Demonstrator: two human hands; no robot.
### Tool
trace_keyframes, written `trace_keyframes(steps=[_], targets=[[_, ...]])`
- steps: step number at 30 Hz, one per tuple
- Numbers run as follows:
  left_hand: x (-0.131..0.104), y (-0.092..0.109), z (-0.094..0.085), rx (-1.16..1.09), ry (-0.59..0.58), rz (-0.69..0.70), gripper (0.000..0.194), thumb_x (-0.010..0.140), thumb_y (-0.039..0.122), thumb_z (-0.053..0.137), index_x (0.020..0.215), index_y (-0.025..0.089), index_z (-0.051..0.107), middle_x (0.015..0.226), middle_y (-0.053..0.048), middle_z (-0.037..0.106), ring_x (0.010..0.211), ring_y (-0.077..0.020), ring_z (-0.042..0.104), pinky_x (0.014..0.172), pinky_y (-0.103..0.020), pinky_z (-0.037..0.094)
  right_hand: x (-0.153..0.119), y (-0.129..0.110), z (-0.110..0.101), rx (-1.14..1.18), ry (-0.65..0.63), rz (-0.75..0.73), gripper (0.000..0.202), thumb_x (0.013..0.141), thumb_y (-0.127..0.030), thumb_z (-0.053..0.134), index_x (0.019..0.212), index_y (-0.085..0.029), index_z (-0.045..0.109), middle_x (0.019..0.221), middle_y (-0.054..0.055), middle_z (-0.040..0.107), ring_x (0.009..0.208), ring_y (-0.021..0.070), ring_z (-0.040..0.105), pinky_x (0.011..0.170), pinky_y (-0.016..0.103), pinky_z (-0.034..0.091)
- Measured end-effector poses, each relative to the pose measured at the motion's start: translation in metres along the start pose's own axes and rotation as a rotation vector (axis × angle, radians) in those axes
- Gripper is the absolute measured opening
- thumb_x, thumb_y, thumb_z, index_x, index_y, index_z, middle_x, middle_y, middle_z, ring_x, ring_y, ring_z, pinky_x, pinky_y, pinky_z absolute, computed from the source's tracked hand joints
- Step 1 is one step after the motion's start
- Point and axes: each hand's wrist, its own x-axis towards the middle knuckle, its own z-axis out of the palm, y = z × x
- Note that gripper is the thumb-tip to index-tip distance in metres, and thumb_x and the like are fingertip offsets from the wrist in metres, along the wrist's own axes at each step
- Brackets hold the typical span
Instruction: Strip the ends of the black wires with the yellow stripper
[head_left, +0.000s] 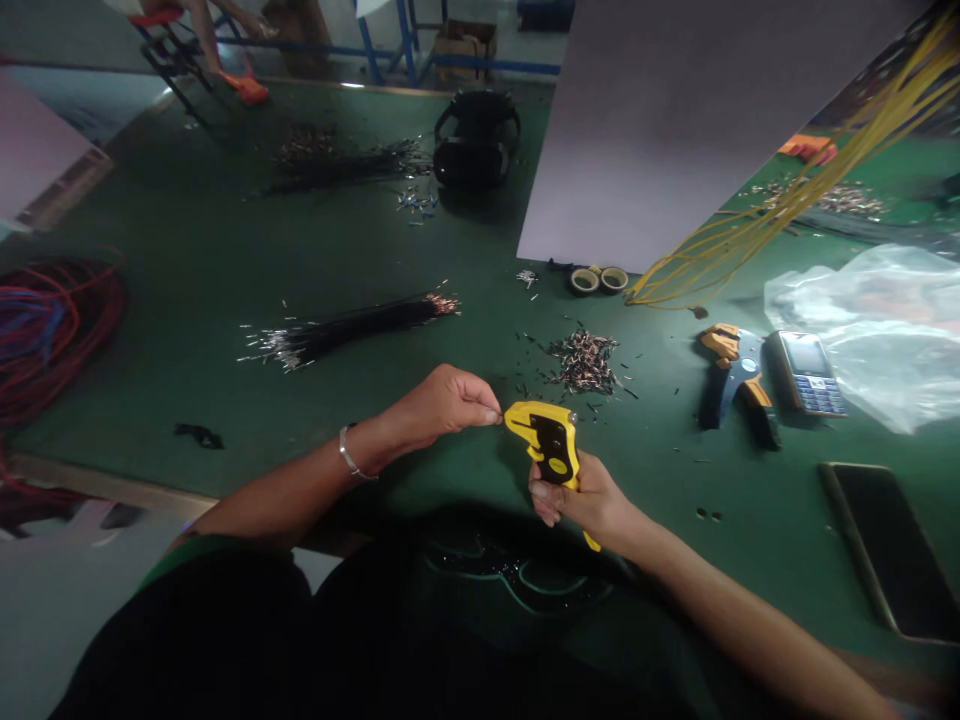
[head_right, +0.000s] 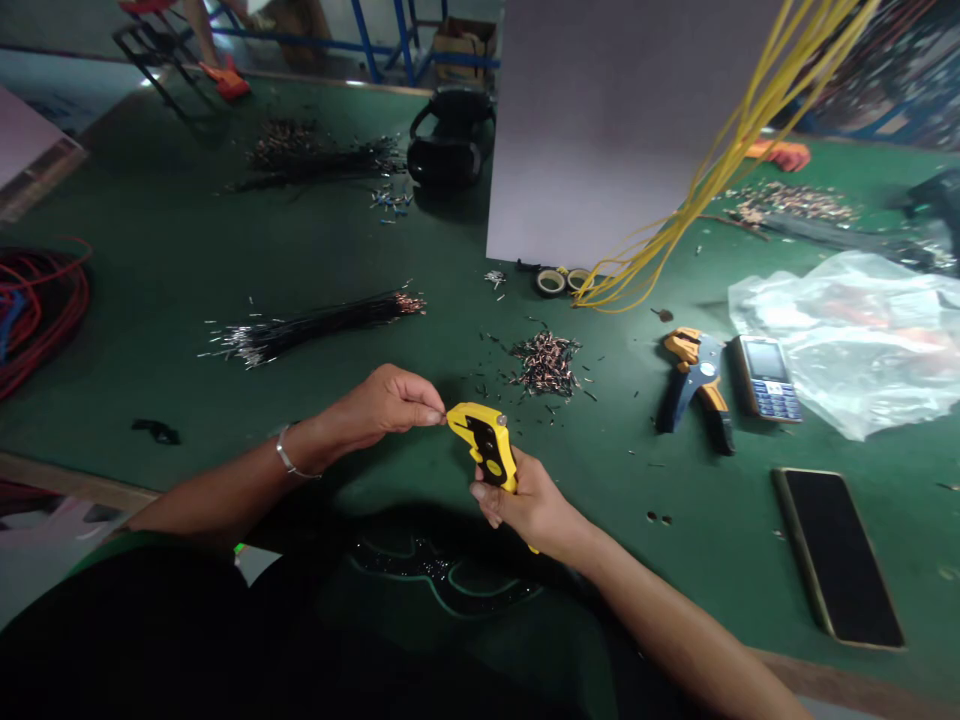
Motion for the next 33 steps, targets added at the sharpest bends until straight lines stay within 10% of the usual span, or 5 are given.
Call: trace_keyframes(steps=[33], targets=[[-0.004, 0.000, 0.003, 0.171, 0.121, 0.177, 0.011, 0.068, 0.023, 0.064, 0.062, 0.014, 0.066, 0.052, 0.004, 0.055, 0.048, -0.0055, 0.041, 0.048, -0.021, 0.031, 0.005, -0.014, -0.006, -0.076, 0.091, -0.001, 0.033, 0.080, -0.043, 0.070, 0.087, -0.018, 0.050, 0.053, -0.005, 0.051, 0.046, 0.0106, 0.046, 0.048, 0.028, 0.041]])
